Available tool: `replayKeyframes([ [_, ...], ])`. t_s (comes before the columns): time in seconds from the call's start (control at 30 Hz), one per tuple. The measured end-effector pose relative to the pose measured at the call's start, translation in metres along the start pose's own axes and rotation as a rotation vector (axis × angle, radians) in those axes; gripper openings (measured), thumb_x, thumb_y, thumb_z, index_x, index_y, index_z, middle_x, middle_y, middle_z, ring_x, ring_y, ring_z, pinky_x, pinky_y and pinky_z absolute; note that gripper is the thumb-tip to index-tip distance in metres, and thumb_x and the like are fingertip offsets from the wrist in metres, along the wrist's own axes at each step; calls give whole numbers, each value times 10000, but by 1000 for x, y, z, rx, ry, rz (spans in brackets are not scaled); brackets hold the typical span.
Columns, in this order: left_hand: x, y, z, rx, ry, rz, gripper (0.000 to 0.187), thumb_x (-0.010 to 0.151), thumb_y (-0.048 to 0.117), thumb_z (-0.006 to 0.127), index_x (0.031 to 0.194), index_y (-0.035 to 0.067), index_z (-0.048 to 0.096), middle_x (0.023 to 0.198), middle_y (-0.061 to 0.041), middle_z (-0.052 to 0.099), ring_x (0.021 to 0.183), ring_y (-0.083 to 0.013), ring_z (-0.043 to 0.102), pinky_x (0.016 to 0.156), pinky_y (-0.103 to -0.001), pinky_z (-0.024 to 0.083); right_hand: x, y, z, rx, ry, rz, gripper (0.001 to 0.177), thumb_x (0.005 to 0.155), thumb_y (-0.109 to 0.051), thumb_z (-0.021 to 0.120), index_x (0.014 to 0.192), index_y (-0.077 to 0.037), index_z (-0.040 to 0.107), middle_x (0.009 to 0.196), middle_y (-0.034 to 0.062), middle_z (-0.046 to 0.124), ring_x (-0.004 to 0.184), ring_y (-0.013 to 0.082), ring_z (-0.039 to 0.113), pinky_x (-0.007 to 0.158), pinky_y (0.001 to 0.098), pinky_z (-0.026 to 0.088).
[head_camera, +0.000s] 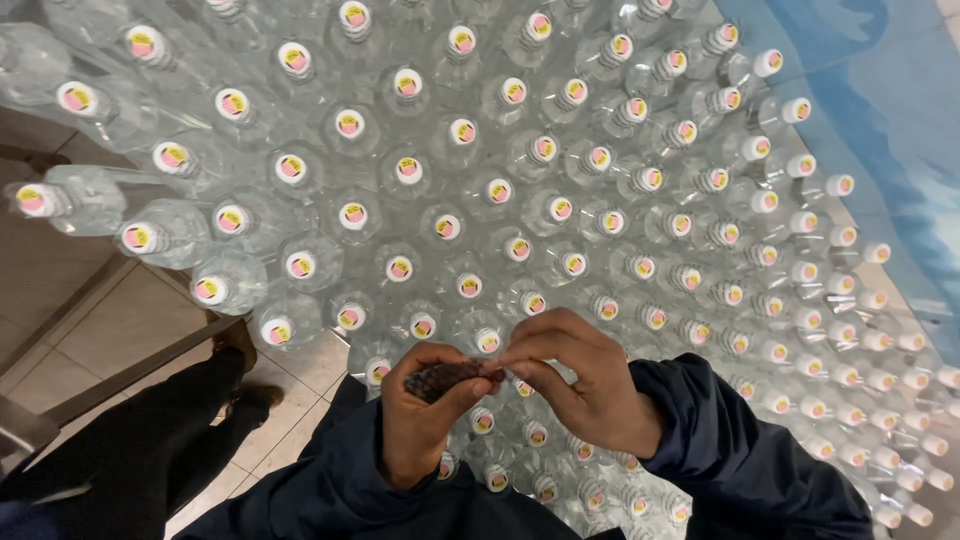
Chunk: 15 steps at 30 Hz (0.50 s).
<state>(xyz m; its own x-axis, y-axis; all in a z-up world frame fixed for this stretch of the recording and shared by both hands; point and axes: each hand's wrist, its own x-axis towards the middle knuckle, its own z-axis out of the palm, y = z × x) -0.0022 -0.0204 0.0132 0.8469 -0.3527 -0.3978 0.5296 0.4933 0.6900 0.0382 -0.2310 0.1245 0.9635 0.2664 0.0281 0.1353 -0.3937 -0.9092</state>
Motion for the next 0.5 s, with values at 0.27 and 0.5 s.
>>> replayKeyframes([
  [0.27,0,-6,-5,-9,199,-164,322,805,-37,853,1088,3,704,1015,-354,845,922,-484,874,841,-569,784,29,121,-144,-542,472,44,356,1226,-360,465,1096,-60,606,1033,99,648,892,224,619,788,378,473],
  [0.5,-1,-17,-20,-57,206,-259,411,834,-4,830,1221,58,704,1153,-303,820,1149,-531,827,1004,-686,767,45,294,-320,-1293,764,101,381,1221,-318,673,889,-131,652,876,64,615,719,293,530,565,448,379],
])
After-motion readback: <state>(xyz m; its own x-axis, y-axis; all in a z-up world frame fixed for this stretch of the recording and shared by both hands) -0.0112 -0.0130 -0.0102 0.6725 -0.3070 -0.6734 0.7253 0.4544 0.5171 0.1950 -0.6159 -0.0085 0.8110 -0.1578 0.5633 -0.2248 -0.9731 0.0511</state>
